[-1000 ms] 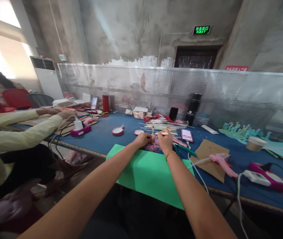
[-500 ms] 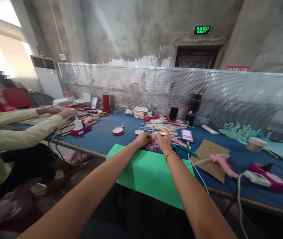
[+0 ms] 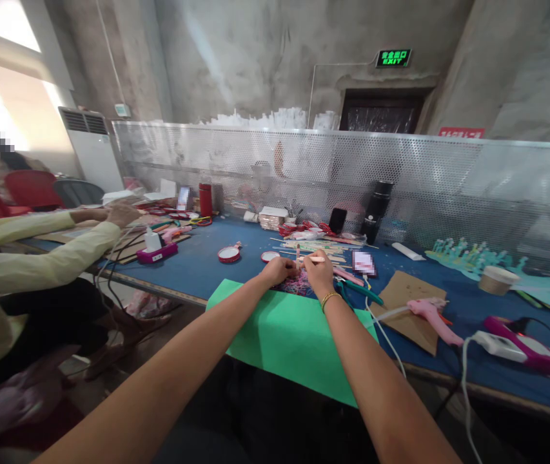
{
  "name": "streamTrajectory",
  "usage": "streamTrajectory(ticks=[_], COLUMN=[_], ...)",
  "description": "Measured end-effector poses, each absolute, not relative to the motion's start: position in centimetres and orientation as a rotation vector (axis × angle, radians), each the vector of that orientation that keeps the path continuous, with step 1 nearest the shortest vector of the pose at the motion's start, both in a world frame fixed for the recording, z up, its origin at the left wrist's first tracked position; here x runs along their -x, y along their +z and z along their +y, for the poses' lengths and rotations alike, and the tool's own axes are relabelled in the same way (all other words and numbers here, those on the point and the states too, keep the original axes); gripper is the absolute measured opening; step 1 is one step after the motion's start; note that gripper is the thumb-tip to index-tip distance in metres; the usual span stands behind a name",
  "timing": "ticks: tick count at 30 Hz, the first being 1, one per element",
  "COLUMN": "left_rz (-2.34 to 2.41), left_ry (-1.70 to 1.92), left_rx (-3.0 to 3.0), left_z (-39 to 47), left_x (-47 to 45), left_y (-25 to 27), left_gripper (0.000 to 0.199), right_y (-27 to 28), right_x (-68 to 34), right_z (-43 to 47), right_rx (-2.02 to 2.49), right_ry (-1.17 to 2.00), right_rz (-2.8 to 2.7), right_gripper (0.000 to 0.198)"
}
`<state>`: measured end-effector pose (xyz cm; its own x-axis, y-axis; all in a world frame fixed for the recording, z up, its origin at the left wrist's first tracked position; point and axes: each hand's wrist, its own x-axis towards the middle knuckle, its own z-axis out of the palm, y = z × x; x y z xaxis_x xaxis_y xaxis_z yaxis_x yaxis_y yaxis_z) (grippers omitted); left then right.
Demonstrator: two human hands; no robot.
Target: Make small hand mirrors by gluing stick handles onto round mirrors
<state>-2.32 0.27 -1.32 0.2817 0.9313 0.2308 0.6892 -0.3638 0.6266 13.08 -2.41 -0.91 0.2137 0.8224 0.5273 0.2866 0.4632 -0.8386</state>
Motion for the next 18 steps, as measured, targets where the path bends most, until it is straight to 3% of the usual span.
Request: streamTrajectory(ticks=[18], left_rz=[1.481], left_ry=[0.783], left_rx=[-2.119], left_z=[0.21], left_x=[2.3], left_y=[-1.22], left_gripper=[0.025], right_y=[-0.83], right_x=[-13.22], right_z=[-2.39], right_rx=[1.138], right_ry=[0.446], right_rz=[-1.346], right_gripper=[0.01])
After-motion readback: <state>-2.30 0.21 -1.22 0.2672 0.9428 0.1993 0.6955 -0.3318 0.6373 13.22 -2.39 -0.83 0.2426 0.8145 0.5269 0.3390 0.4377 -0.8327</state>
